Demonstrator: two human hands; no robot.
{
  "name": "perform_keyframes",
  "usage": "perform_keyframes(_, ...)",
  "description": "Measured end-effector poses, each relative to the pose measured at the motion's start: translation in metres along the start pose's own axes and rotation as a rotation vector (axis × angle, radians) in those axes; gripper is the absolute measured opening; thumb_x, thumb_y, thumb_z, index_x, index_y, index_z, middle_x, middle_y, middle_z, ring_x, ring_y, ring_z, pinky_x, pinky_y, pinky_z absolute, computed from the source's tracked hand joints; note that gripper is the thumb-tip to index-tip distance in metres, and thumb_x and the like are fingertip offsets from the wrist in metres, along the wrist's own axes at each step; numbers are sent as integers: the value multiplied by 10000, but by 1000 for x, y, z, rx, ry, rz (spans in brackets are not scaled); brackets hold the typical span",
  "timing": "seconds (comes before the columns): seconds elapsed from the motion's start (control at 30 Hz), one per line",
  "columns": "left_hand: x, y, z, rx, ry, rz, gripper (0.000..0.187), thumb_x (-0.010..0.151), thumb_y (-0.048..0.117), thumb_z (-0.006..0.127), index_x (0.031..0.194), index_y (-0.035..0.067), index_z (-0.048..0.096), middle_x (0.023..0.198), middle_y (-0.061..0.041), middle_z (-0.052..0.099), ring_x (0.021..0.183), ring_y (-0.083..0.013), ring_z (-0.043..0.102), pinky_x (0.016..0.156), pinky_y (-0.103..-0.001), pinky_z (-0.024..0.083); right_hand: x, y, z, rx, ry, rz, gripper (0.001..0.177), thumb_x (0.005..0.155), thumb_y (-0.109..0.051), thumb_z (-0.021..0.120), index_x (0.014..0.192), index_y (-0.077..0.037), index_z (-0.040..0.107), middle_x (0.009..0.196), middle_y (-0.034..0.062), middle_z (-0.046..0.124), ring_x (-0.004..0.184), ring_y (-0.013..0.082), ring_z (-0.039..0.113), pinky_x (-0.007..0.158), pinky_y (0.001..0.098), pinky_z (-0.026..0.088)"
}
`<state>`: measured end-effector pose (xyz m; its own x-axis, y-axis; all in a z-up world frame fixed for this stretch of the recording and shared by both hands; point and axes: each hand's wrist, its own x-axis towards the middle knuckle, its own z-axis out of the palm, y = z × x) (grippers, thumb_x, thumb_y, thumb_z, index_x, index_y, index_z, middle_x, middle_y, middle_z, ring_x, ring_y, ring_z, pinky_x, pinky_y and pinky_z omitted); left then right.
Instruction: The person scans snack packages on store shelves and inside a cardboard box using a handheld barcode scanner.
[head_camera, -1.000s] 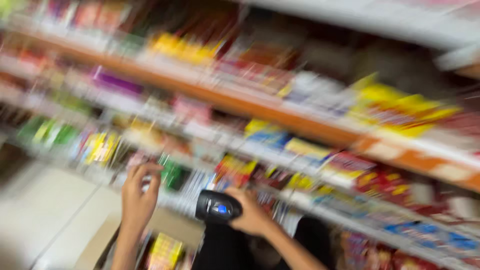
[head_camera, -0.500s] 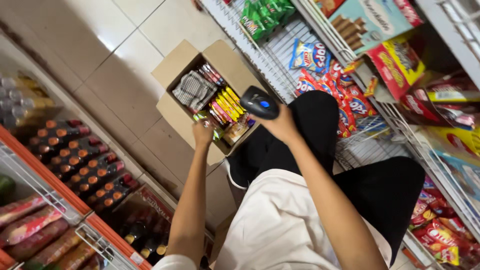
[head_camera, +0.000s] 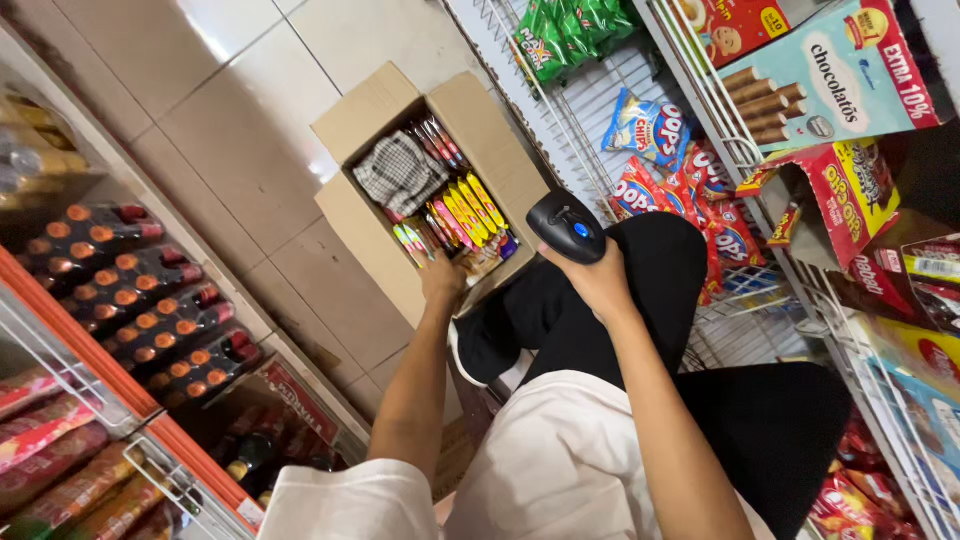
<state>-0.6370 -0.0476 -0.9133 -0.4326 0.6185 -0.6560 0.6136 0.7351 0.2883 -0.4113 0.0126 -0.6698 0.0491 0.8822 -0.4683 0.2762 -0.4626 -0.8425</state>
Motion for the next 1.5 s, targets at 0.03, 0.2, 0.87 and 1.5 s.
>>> perform_keyframes(0.03,-1,3,-1,-48,28,-13,536,837,199,729,1345,103,588,1581,-308,198,1222,-499,536,992,-524,497,0,-1,0,-9,-2,22,353,771,-221,893,1015,2,770,966,60,781,844,119,709,781,290,560)
perform_keyframes(0.2,8,4,1,21,105,80,634,741,305,836,1299,103,613,1453,-283,297,1245,-498,469,1041,-504,449,2,-8,6,-24,-6,40,360,762,-226,889,1027,-11,775,977,63,789,853,121,720,785,285,562)
perform_keyframes(0.87,-1,-18,13,-372,401,169,217,933,112,714,1132,92,632,1133,-183,645,1057,-376,675,974,-469,553,6,-14,13,-18,29,-43,294,789,-194,874,982,-8,755,927,38,781,820,92,718,755,248,561)
perform_keyframes(1.5,-151,152,-163,-1892,-1426,288,581,996,405,547,1428,34,430,1024,-121,532,789,-172,436,716,-283,409,-115,-126,-95,-380,13,-550,311,670,48,714,963,14,618,912,161,596,896,405,640,743,407,515)
